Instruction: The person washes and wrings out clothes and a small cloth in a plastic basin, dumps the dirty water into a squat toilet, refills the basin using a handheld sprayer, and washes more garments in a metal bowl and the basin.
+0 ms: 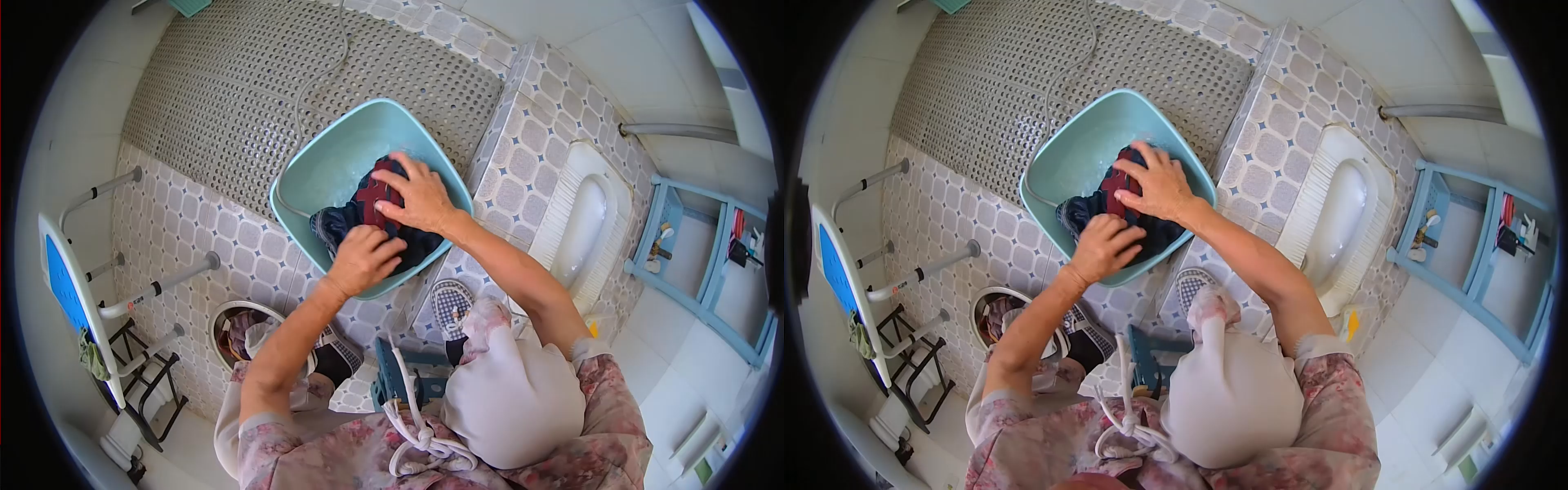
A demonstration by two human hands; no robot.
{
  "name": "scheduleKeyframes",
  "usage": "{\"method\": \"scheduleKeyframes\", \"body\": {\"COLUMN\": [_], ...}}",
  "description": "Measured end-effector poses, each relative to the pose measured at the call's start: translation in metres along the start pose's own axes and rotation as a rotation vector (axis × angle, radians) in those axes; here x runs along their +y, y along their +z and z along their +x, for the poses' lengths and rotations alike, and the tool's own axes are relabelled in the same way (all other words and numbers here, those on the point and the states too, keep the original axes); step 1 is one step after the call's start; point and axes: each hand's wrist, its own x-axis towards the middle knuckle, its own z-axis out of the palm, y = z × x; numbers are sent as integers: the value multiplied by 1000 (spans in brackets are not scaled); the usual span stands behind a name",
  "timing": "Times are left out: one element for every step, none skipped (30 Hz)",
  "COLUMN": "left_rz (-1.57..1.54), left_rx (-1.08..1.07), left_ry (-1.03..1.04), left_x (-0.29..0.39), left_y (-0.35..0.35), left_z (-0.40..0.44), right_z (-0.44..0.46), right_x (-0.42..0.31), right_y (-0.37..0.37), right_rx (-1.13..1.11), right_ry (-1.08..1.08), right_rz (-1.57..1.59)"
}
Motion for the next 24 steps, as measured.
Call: {"method": "scheduleKeyframes", "body": {"left_rz": [-39, -16, 28, 137, 249, 287, 321, 335, 313, 288, 262, 185, 116, 34, -48, -96, -142, -191, -356, -517, -673, -771, -783, -794], "left_rx": [-29, -7, 73, 36, 0, -84, -167, -206, -295, -389, -481, -378, -383, -429, -475, -388, -299, -214, -210, -199, -188, -206, -162, -123], "left_ry": [-44, -256, -284, -345, -407, -454, -499, -472, -492, -516, -541, -491, -539, -638, -736, -727, -718, -710, -773, -821, -858, -967, -912, -860], "left_x": [-6, -11, -17, -18, -16, -17, -21, -27, -33, -41, -50, -65, -73, -84, -96, -106, -115, -123, -136, -154, -161, -159, -156, -152], "left_y": [-4, -11, -14, -15, -16, -8, 2, 10, 15, 20, 25, 29, 26, 25, 26, 27, 29, 32, 36, 36, 30, 21, 22, 23], "left_z": [0, -4, -1, 1, 4, 3, 1, -1, 1, 4, 7, 4, 9, 16, 20, 20, 20, 17, 15, 19, 28, 33, 34, 33], "right_z": [2, 4, 2, -2, -5, -10, -15, -23, -28, -29, -27, -17, -3, 13, 26, 37, 47, 56, 64, 77, 89, 99, 100, 98], "right_x": [4, 8, 7, 5, 3, -1, -8, -12, -13, -14, -11, -3, 2, 9, 18, 26, 35, 34, 34, 34, 35, 34, 35, 34], "right_y": [3, 8, 8, 7, 6, 4, -1, 1, 6, 12, 23, 35, 41, 44, 51, 61, 71, 69, 70, 69, 70, 73, 71, 70], "right_rx": [-109, -72, -29, 10, 49, 101, 100, 84, 66, 85, 53, 24, 0, -68, -67, -70, -74, -136, -232, -318, -393, -446, -427, -410], "right_ry": [18, -19, -61, -102, -148, -223, -259, -282, -301, -341, -313, -289, -270, -229, -197, -167, -140, -71, -41, -14, 14, 275, 284, 294], "right_rz": [41, 47, 72, 100, 128, 128, 99, 85, 73, 45, 17, -12, -45, -41, -46, -49, -51, -53, -89, -132, -177, -143, -121, -94]}}
